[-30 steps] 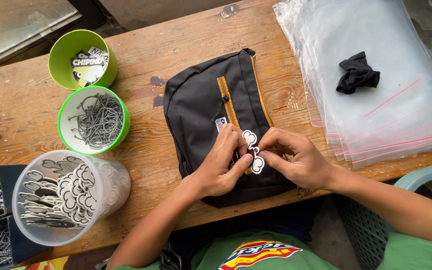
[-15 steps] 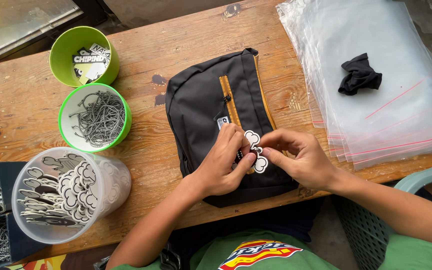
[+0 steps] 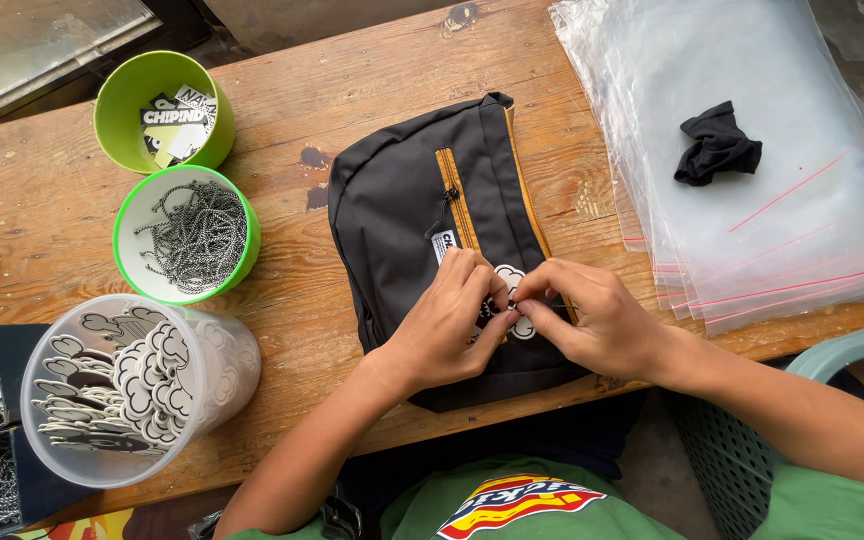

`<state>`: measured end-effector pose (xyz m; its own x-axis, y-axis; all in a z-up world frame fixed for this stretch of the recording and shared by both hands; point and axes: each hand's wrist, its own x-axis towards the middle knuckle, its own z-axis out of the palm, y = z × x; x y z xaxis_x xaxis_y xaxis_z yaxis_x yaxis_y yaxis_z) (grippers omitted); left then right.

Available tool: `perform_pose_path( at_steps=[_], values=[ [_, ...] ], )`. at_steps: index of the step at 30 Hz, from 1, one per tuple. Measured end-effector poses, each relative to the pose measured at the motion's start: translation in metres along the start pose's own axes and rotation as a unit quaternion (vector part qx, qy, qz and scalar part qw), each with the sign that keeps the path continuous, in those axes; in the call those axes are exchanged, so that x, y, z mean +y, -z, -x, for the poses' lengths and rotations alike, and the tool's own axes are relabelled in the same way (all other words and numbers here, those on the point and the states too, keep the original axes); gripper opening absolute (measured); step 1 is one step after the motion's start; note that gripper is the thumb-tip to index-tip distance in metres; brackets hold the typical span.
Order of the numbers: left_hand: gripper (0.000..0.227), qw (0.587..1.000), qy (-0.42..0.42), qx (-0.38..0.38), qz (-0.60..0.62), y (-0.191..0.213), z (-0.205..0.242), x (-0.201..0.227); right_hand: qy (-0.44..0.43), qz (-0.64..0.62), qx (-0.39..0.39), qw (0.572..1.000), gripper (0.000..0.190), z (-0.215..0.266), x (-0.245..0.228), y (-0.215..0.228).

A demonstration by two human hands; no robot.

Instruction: The person attaches a small chain to a black bag, wipes a clear plastic bag with a cloth, places the bag inside the plastic bag, and seals it.

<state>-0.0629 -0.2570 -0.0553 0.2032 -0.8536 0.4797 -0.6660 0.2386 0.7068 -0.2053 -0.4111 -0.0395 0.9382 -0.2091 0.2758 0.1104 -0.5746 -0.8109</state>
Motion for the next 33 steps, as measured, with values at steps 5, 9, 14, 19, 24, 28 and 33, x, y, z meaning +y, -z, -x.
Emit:
perform_pose_path(
  at_steps=[5, 9, 14, 19, 24, 28, 33],
  values=[
    [0.017, 1.0, 0.013, -0.004, 0.001, 0.002, 0.0, 0.001, -0.139, -0.113, -0.036, 0.983, 0.012, 0.007, 0.01, 0.001],
    [0.018, 0.998, 0.043, -0.038, 0.001, 0.004, 0.001, 0.002, -0.19, -0.159, -0.084, 0.965, 0.009, 0.005, 0.007, 0.02],
    [0.02, 0.997, 0.046, -0.063, -0.009, 0.0, 0.003, 0.003, -0.189, -0.047, -0.112, 0.975, 0.008, 0.011, -0.011, 0.033],
    [0.022, 0.993, 0.016, -0.086, -0.08, -0.014, 0.004, -0.001, -0.191, 0.03, -0.103, 0.976, 0.008, 0.03, -0.002, 0.037],
    [0.035, 0.97, -0.013, -0.1, -0.222, -0.028, 0.001, 0.003, -0.176, 0.046, -0.103, 0.978, 0.006, 0.041, 0.003, 0.036],
    [0.044, 0.964, -0.013, -0.102, -0.247, -0.022, -0.013, 0.017, -0.178, 0.034, -0.087, 0.98, 0.007, 0.04, 0.006, 0.03],
    [0.056, 0.992, 0.053, -0.116, 0.015, -0.043, -0.016, 0.009, -0.185, -0.002, -0.073, 0.98, 0.006, 0.041, 0.005, 0.029]
  ],
)
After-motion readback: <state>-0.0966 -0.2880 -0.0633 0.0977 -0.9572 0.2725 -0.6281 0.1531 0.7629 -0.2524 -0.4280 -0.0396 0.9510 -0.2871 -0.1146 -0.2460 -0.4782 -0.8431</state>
